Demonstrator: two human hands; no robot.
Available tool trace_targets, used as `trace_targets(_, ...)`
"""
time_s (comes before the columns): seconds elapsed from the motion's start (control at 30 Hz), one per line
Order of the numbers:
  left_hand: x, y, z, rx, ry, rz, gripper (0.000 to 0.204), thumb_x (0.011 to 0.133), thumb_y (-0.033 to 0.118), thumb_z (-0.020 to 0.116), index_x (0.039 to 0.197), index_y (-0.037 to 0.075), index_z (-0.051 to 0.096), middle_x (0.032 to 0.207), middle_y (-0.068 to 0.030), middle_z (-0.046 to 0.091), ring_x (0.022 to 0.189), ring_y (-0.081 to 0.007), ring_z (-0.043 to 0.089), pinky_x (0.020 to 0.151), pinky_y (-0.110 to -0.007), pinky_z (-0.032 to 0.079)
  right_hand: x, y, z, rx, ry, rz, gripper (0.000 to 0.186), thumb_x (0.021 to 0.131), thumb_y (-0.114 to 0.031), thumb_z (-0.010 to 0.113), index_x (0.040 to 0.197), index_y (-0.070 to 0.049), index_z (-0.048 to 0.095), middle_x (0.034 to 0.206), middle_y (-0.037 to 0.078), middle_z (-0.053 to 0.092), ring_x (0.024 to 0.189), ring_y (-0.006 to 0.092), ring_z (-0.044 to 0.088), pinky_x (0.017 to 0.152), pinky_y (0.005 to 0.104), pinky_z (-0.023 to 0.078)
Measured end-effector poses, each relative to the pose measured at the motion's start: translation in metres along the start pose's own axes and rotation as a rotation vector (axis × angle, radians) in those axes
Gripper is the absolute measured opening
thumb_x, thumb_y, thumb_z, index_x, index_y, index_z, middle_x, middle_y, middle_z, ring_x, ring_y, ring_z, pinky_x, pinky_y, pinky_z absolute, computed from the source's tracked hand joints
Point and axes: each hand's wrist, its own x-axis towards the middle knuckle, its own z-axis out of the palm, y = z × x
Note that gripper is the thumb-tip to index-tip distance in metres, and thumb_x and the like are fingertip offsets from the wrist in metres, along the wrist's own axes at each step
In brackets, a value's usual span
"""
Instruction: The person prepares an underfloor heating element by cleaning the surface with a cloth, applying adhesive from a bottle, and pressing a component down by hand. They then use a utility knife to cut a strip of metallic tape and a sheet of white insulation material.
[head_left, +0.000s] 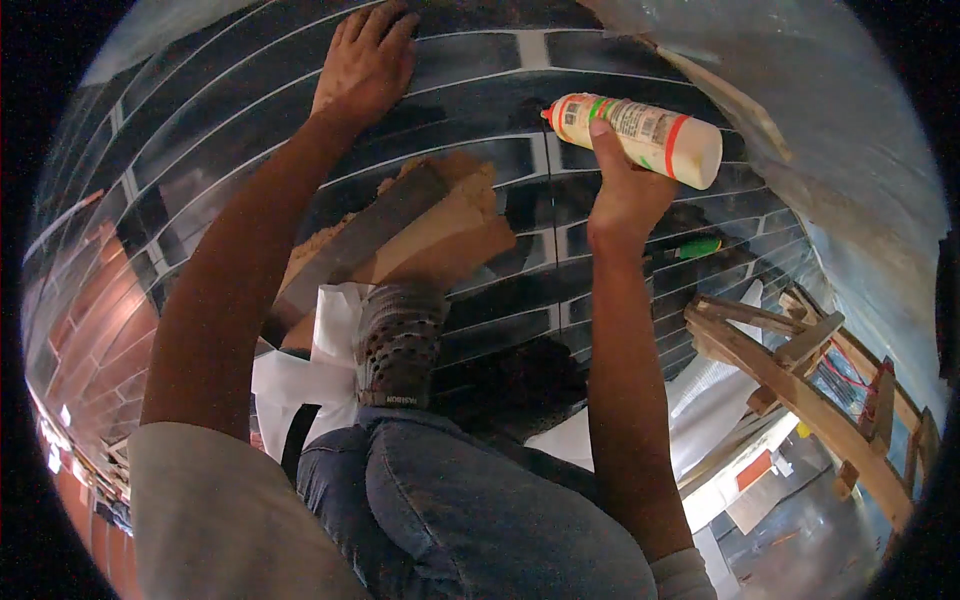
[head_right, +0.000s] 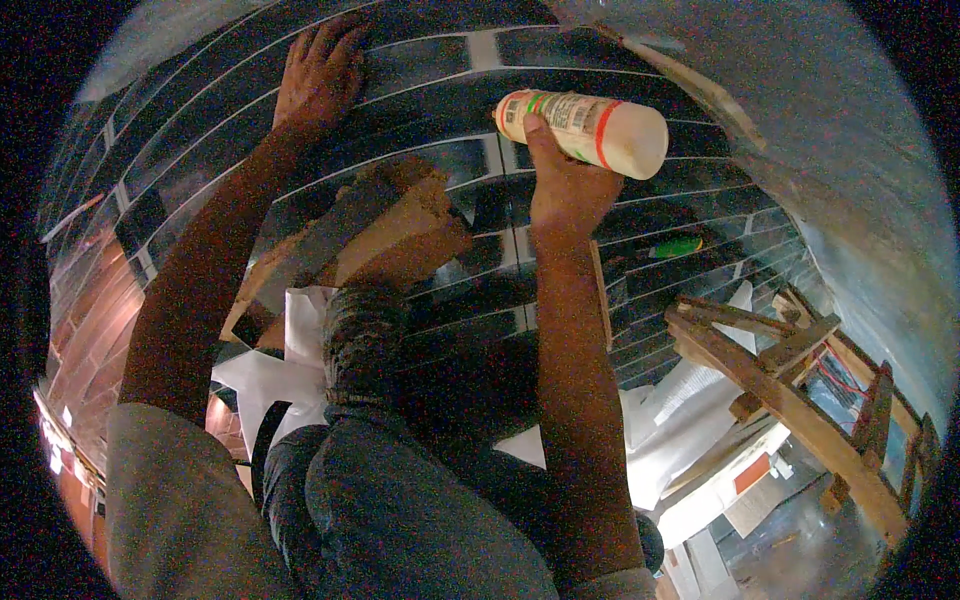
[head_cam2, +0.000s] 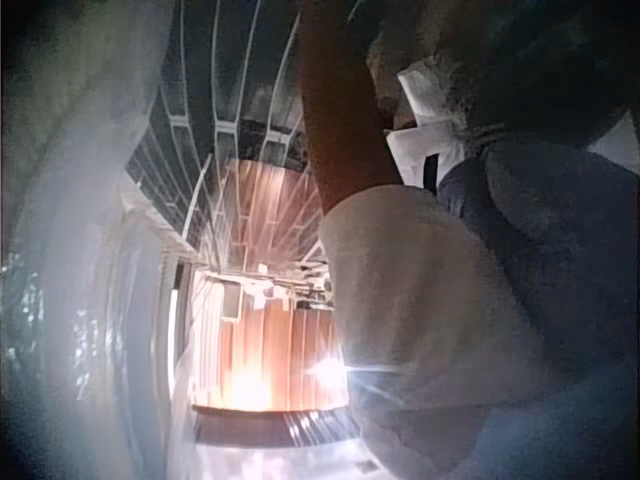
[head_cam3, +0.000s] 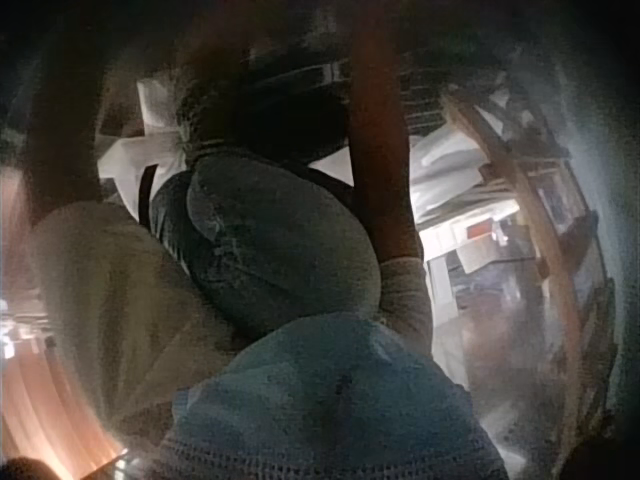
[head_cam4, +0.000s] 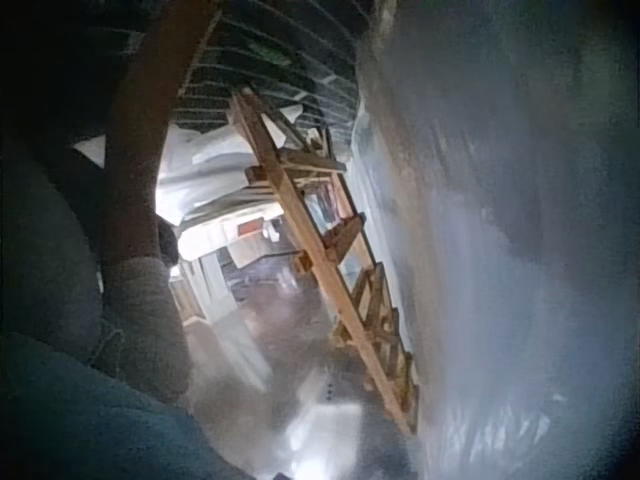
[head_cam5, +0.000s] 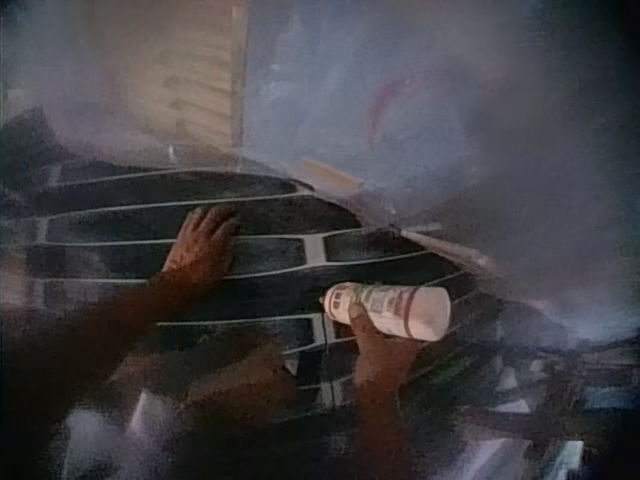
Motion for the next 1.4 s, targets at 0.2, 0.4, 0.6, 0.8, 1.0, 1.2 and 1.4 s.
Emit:
trace_targets(0.2,0.005,0.004,-0.004,-0.072,0.05,0.042,0.043,0.096,0.016,0.062,0.138,0.014,0.055,0.139,-0.0115,0.054,0.124,-0.0381,0.052,0.108,-0.051,0.042,0.005,0.018,-0.002,-0.009,-0.033,-0.146,0.049,0.085,0.001,0.079,0.127,0.007,0.053,0.123,0.017,0.065,0.11,0.0248,0.067,0.098,0.0388,0.056)
trace_targets(0.4,0.005,0.002,-0.006,-0.003,0.055,0.034,0.038,0.096,0.016,0.062,0.133,0.013,0.057,0.139,-0.0113,0.055,0.122,-0.0382,0.053,0.106,-0.051,0.043,-0.001,0.016,0.007,0.123,-0.063,-0.227,0.048,0.084,0.003,0.08,0.125,0.008,0.055,0.121,0.017,0.067,0.107,0.0243,0.069,0.096,0.0391,0.058)
trace_targets(0.6,0.012,0.023,-0.03,0.021,-0.136,-0.077,0.041,0.092,0.013,0.065,0.131,0.001,0.059,0.138,-0.0191,0.051,0.128,-0.0413,0.045,0.112,-0.052,0.037,-0.017,0.014,-0.005,-0.082,0.094,-0.11,0.054,0.081,0.001,0.083,0.127,0.008,0.055,0.124,0.019,0.066,0.112,0.0269,0.068,0.097,0.0415,0.058)
trace_targets(0.8,0.014,0.022,-0.034,-0.08,-0.158,-0.116,0.034,0.094,0.013,0.062,0.126,0.001,0.062,0.137,-0.0198,0.053,0.124,-0.0424,0.048,0.109,-0.055,0.038,-0.04,0.017,-0.028,-0.106,0.111,-0.05,0.063,0.081,-0.004,0.085,0.133,0.007,0.051,0.129,0.02,0.064,0.116,0.0299,0.066,0.1,0.043,0.057)
trace_targets(1.0,0.012,0.014,-0.02,0.094,-0.139,0.081,0.036,0.092,0.013,0.066,0.126,0.001,0.061,0.137,-0.0196,0.053,0.125,-0.0412,0.048,0.108,-0.054,0.038,-0.065,0.019,-0.047,-0.196,0.223,-0.008,0.063,0.082,-0.007,0.084,0.133,0.007,0.05,0.13,0.02,0.062,0.118,0.0314,0.065,0.103,0.0429,0.055)
trace_targets(1.2,0.002,-0.005,0.01,0.005,0.096,0.019,0.036,0.097,0.02,0.06,0.133,0.014,0.058,0.139,-0.0121,0.056,0.123,-0.0384,0.053,0.11,-0.052,0.039,-0.089,0.029,-0.057,-0.145,0.385,0.087,0.074,0.085,-0.01,0.083,0.141,0.005,0.038,0.138,0.021,0.057,0.124,0.0324,0.061,0.108,0.0425,0.05)
trace_targets(1.4,-0.002,0.0,0.008,0.069,0.019,0.016,0.036,0.1,0.024,0.058,0.135,0.017,0.057,0.143,-0.0129,0.054,0.13,-0.0382,0.05,0.116,-0.054,0.033,-0.101,0.039,-0.067,-0.076,0.349,0.091,0.075,0.083,-0.003,0.083,0.141,0.006,0.037,0.137,0.021,0.057,0.123,0.0301,0.06,0.108,0.0408,0.05)
